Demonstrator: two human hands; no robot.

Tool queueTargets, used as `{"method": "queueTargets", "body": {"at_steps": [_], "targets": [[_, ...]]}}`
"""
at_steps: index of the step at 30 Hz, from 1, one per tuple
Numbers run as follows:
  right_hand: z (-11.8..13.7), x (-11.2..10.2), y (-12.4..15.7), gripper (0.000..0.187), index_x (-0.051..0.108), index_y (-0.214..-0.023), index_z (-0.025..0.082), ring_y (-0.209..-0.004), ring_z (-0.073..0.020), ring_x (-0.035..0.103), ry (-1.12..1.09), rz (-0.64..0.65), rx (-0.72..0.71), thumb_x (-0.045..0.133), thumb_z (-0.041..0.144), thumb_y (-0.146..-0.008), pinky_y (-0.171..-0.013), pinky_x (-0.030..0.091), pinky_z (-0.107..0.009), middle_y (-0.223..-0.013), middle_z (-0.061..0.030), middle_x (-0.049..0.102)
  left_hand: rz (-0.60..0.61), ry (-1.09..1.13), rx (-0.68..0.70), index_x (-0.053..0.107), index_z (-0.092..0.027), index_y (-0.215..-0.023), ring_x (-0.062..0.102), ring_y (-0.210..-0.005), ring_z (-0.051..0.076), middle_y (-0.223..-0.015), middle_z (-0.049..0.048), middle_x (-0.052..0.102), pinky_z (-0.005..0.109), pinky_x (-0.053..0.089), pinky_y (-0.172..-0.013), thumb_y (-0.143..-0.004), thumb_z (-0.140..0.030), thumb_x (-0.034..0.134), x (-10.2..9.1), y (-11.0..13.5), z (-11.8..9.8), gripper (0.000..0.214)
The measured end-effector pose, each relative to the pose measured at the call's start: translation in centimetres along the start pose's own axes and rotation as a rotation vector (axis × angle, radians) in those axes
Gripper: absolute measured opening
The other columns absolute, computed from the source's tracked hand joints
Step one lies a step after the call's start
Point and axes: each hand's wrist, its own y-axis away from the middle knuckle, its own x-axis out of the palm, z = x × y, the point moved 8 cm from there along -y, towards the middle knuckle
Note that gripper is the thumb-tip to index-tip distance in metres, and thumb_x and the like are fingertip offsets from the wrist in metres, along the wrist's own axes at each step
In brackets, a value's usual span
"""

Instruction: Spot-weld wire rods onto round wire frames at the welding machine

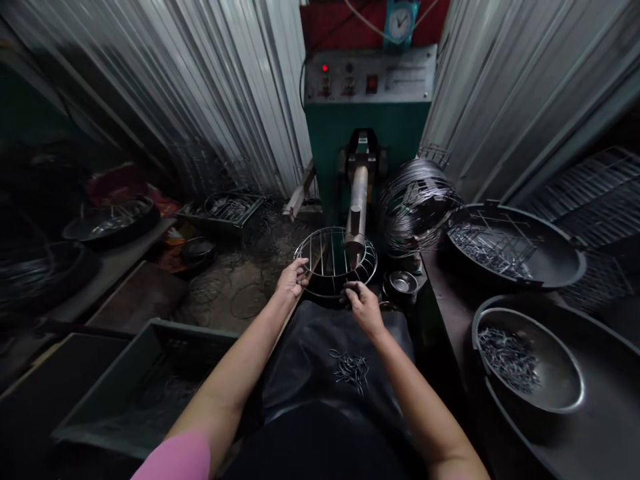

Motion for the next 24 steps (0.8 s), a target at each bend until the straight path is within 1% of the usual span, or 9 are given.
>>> {"method": "queueTargets", "body": {"at_steps": [3, 6, 10, 12, 14, 16, 17, 21, 24], "targets": [[-0.7, 0.7, -1.2, 0.025, 0.055, -0.078, 0.018, -0.05, -0.0132, 0.059, 0.084, 0.045, 0.071, 0.06, 0.042, -0.069, -0.043, 0.042, -0.023, -0.063, 0.0003, 0.062, -0.004, -0.014, 0.072, 0.041, -0.019, -0.068, 0.022, -0.033, 0.001, -0.046, -0.0126, 0.03, 0.016, 0.015, -0.033, -0.049, -0.024, 0.071, 0.4, 0.7, -0.7, 0.037], [-0.8, -0.1, -1.5, 0.024, 0.055, -0.079, 0.018, -0.051, -0.0137, 0.06, 0.084, 0.02, 0.076, 0.058, 0.04, -0.07, -0.042, 0.043, -0.022, -0.065, 0.0001, 0.063, -0.009, -0.012, 0.091, 0.043, -0.019, -0.074, 0.025, -0.033, 0.001, -0.048, -0.0126, 0.032, 0.015, 0.018, -0.034, -0.047, -0.026, 0.073, 0.8, 0.8, -1.0, 0.04], [0.1, -1.5, -1.2, 0.028, 0.056, -0.083, 0.018, -0.055, -0.0144, 0.061, 0.049, -0.044, 0.051, 0.059, 0.043, -0.071, -0.044, 0.045, -0.023, -0.071, -0.0023, 0.065, 0.012, 0.008, 0.069, 0.041, -0.019, -0.071, 0.021, -0.033, 0.0, -0.047, -0.0126, 0.03, 0.015, 0.016, -0.034, -0.048, -0.026, 0.072, 1.3, 0.3, -0.5, 0.039], [0.5, -2.3, -0.9, 0.031, 0.056, -0.085, 0.018, -0.056, -0.0143, 0.062, 0.014, -0.101, 0.031, 0.06, 0.045, -0.072, -0.045, 0.046, -0.023, -0.075, -0.0038, 0.066, 0.004, 0.014, 0.054, 0.041, -0.019, -0.069, 0.021, -0.033, 0.0, -0.047, -0.0124, 0.03, 0.016, 0.016, -0.034, -0.048, -0.025, 0.071, 1.3, 0.1, -0.3, 0.038], [0.9, -3.0, -0.5, 0.031, 0.055, -0.089, 0.018, -0.06, -0.0144, 0.063, -0.016, -0.183, -0.02, 0.058, 0.046, -0.075, -0.049, 0.047, -0.023, -0.082, -0.005, 0.067, -0.006, 0.019, 0.042, 0.04, -0.019, -0.067, 0.021, -0.033, 0.001, -0.046, -0.0124, 0.029, 0.016, 0.016, -0.033, -0.048, -0.025, 0.071, 1.4, 0.1, 0.0, 0.037], [0.9, -3.3, -0.1, 0.029, 0.055, -0.089, 0.019, -0.063, -0.0149, 0.063, 0.014, -0.227, -0.073, 0.056, 0.045, -0.078, -0.052, 0.048, -0.024, -0.085, -0.0056, 0.067, -0.003, 0.018, 0.034, 0.04, -0.019, -0.066, 0.021, -0.032, 0.001, -0.045, -0.0124, 0.028, 0.016, 0.015, -0.034, -0.048, -0.025, 0.071, 1.5, 0.2, 0.1, 0.036], [0.8, -3.1, 0.0, 0.027, 0.056, -0.088, 0.019, -0.063, -0.0153, 0.063, 0.055, -0.218, -0.093, 0.055, 0.044, -0.078, -0.053, 0.049, -0.025, -0.084, -0.0056, 0.067, 0.001, 0.016, 0.034, 0.04, -0.019, -0.065, 0.02, -0.032, 0.001, -0.045, -0.0125, 0.028, 0.016, 0.015, -0.034, -0.048, -0.025, 0.071, 1.6, 0.3, 0.1, 0.036], [-0.3, -1.9, -0.5, 0.022, 0.059, -0.083, 0.02, -0.059, -0.0169, 0.062, 0.254, -0.085, -0.101, 0.054, 0.04, -0.078, -0.054, 0.048, -0.028, -0.073, -0.0039, 0.067, 0.012, 0.016, 0.055, 0.04, -0.02, -0.069, 0.02, -0.032, 0.0, -0.045, -0.0134, 0.027, 0.016, 0.013, -0.034, -0.047, -0.023, 0.071, 1.8, 0.8, -0.1, 0.039], [-0.6, -1.8, -1.0, 0.021, 0.058, -0.082, 0.02, -0.056, -0.0174, 0.062, 0.279, -0.056, -0.069, 0.053, 0.04, -0.077, -0.049, 0.046, -0.027, -0.071, -0.0034, 0.067, 0.036, 0.02, 0.07, 0.04, -0.02, -0.072, 0.02, -0.033, 0.0, -0.045, -0.0136, 0.028, 0.015, 0.012, -0.035, -0.046, -0.023, 0.072, 2.0, 1.0, -0.3, 0.041]]}}
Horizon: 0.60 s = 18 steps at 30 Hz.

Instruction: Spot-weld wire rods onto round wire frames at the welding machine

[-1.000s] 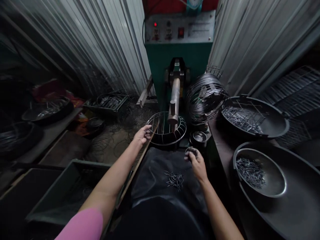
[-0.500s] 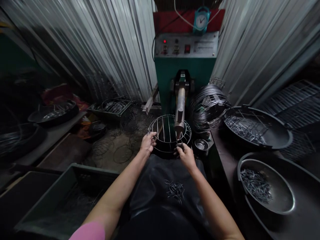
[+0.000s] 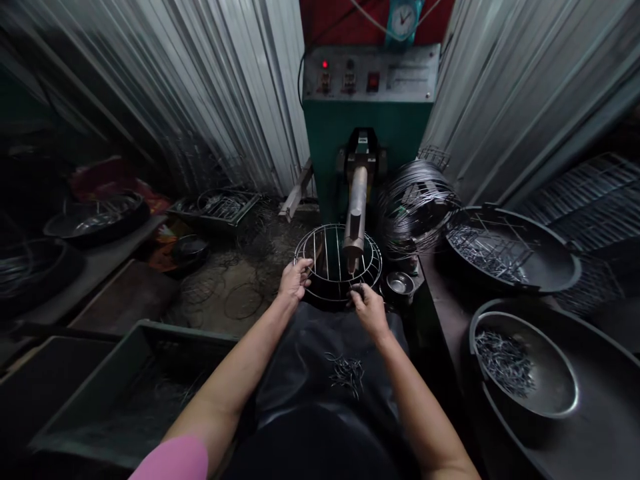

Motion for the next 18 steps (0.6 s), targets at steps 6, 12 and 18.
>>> {"method": "queueTargets", "body": {"at_steps": [6, 12, 18], "targets": [[0.6, -0.1, -0.2, 0.025, 0.057, -0.081, 0.019, -0.055, -0.0173, 0.063, -0.079, -0.009, 0.048, 0.054, 0.043, -0.074, -0.046, 0.044, -0.025, -0.071, -0.0039, 0.067, -0.023, -0.018, 0.011, 0.041, -0.02, -0.074, 0.021, -0.033, 0.0, -0.047, -0.0133, 0.03, 0.015, 0.013, -0.035, -0.046, -0.025, 0.072, -0.1, 0.0, -0.1, 0.042], [0.8, 0.0, -0.3, 0.025, 0.058, -0.081, 0.019, -0.057, -0.0168, 0.063, -0.092, -0.017, 0.022, 0.056, 0.043, -0.075, -0.052, 0.046, -0.026, -0.069, -0.0022, 0.065, -0.039, -0.041, 0.0, 0.041, -0.02, -0.07, 0.022, -0.033, 0.001, -0.048, -0.0122, 0.032, 0.016, 0.017, -0.034, -0.048, -0.025, 0.071, -0.3, -0.7, 0.3, 0.038], [0.9, -0.2, -0.9, 0.025, 0.058, -0.083, 0.018, -0.057, -0.0156, 0.063, -0.078, -0.021, 0.006, 0.055, 0.042, -0.076, -0.057, 0.046, -0.026, -0.066, -0.0007, 0.063, -0.06, -0.043, -0.009, 0.041, -0.019, -0.066, 0.024, -0.033, 0.001, -0.048, -0.0113, 0.032, 0.017, 0.017, -0.034, -0.051, -0.025, 0.072, -0.4, -1.4, 0.4, 0.035]]}}
